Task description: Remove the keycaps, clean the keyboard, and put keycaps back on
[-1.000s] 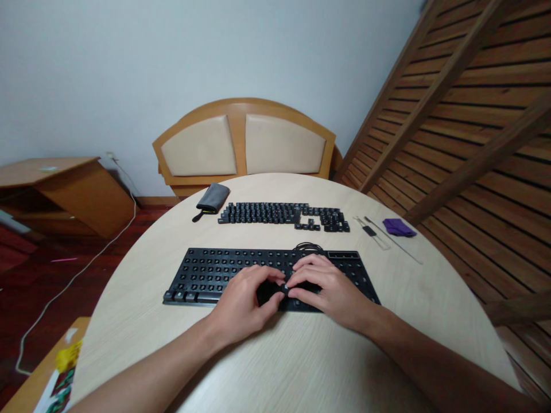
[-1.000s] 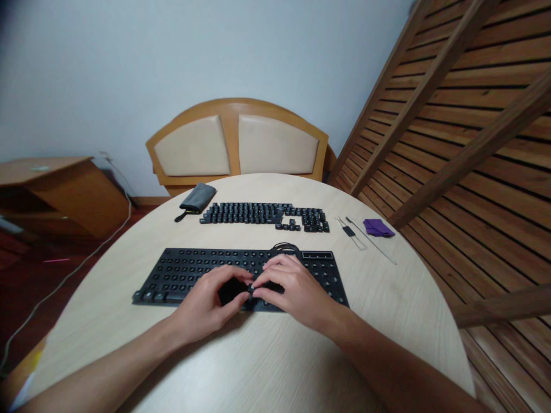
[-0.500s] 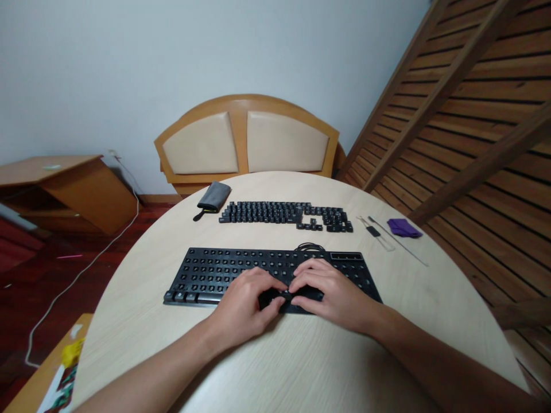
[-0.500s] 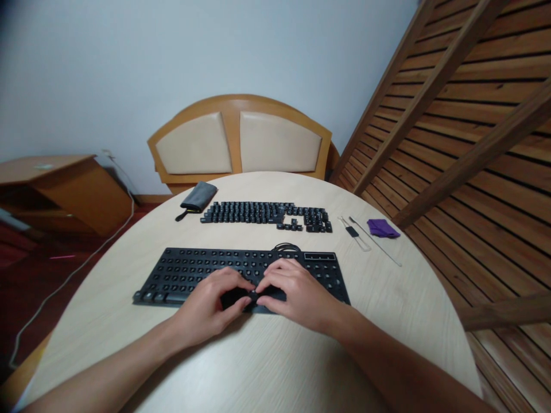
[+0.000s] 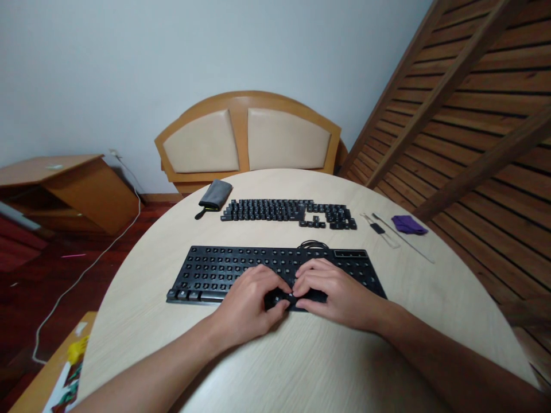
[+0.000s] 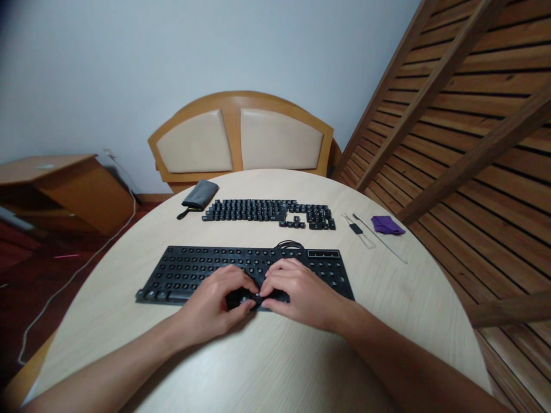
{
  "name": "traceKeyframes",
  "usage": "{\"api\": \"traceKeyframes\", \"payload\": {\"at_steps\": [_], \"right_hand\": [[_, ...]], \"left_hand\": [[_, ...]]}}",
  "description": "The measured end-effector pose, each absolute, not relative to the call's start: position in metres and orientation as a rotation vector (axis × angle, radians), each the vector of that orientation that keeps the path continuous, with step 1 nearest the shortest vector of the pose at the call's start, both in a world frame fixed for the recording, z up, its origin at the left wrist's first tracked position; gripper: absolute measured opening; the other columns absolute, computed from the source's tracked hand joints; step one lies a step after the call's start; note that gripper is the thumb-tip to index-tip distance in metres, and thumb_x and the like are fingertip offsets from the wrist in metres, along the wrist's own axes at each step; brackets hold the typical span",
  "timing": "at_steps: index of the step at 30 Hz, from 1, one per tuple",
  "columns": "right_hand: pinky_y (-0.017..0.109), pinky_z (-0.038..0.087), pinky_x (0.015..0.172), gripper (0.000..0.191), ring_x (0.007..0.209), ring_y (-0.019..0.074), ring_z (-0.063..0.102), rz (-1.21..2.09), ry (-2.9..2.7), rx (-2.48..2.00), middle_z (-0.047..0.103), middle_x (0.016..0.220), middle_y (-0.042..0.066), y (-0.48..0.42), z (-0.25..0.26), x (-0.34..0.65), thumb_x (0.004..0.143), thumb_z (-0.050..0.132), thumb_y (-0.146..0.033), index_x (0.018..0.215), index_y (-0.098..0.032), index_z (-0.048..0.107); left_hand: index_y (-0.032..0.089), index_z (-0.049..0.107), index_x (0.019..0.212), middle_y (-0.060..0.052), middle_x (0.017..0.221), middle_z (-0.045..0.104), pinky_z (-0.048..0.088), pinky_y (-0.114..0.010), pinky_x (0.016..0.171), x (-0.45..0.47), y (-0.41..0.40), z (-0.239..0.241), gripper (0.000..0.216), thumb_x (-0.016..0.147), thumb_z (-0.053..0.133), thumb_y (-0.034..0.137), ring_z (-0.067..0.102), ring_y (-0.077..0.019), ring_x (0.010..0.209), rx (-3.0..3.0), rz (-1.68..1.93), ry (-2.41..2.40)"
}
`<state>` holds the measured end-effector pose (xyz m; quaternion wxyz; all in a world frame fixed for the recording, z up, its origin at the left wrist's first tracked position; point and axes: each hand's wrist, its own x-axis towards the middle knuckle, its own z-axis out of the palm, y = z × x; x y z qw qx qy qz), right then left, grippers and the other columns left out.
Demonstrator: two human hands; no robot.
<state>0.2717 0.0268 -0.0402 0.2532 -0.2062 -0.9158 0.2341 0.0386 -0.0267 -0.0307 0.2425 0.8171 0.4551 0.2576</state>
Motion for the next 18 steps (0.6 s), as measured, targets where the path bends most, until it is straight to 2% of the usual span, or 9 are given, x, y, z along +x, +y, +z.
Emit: {"api": "traceKeyframes", "payload": {"at_steps": [8, 18], "right_hand": [[0.040, 0.049, 0.092, 0.018, 0.100, 0.0222, 0.065, 0.598, -2.495, -0.589, 0.074, 0.102, 0.007, 0.0280, -0.0370, 0.2729, 0.093, 0.068, -0.021, 0.110, -0.020, 0.071], [0.039, 0.048, 0.094, 0.013, 0.100, 0.0210, 0.065, 0.654, -2.497, -0.568, 0.075, 0.101, 0.005, 0.0291, -0.0383, 0.2723, 0.094, 0.067, -0.020, 0.105, -0.021, 0.073]], "left_hand": [[0.022, 0.074, 0.094, -0.004, 0.096, 0.072, 0.050, -0.041, 0.091, 0.0370, -0.0237, -0.0326, 0.009, 0.088, 0.067, 0.020, 0.062, -0.0237, 0.100, 2.053, 0.759, 1.314], [0.022, 0.074, 0.093, -0.005, 0.096, 0.072, 0.051, -0.040, 0.089, 0.0353, -0.0260, -0.0300, 0.009, 0.087, 0.069, 0.019, 0.062, -0.0243, 0.102, 2.107, 0.696, 1.304]]}}
